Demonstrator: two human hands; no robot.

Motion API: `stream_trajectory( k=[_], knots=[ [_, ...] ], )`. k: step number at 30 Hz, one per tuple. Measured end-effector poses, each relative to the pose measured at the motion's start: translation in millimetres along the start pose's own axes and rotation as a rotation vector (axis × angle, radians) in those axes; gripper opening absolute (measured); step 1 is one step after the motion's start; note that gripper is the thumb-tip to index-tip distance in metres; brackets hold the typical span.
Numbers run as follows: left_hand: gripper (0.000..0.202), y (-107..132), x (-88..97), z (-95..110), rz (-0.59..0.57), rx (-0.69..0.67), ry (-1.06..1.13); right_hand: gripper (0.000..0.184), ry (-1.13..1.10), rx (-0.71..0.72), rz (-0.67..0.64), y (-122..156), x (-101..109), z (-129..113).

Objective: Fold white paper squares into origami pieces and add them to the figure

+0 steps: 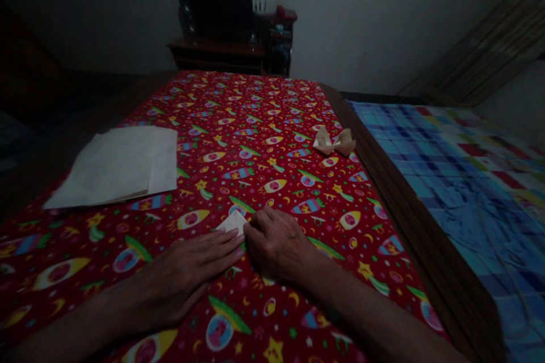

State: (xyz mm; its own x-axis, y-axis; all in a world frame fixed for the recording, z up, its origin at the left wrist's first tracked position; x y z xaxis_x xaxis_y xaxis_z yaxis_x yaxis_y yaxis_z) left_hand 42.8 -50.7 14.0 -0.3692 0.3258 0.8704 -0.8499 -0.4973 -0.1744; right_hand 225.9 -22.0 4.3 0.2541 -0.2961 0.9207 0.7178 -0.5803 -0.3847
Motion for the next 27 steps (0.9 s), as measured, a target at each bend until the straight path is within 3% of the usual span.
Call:
stream_trajectory(
  k=[7,12,17,27],
  knots=[
    [0.049,2,9.6,-3,-0.027,-0.037,0.145,0.021,-0.038,-0.025,-0.070,-3,2,0],
    [0.052,6,13.1,-21,0.137,0.034,0.031,0.023,-0.032,-0.025,-0.121,-3,1,2],
    [0.051,2,10.9,-25,0.019,0.074,-0.152,0.023,-0.079,0.015,-0.163,-2,2,6],
    [0.035,1,18.6,-18,-0.037,0.013,-0.117,0.023,-0.125,0.073,-0.140,-1,4,5]
  ],
)
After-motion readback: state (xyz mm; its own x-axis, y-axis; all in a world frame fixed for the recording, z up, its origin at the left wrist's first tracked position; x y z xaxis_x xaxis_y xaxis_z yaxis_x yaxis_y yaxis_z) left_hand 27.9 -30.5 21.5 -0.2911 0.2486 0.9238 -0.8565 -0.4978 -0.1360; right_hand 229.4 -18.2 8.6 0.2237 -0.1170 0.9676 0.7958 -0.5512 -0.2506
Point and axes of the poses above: each hand's wrist, its own y-axis away from the middle knuckle, its own x-axis out of the back of the hand, z = x × y, the point moved 3 cm from there along -y, towards the middle knuckle, and after that the axes turned 9 degrees about y, right-handed, at the moved point
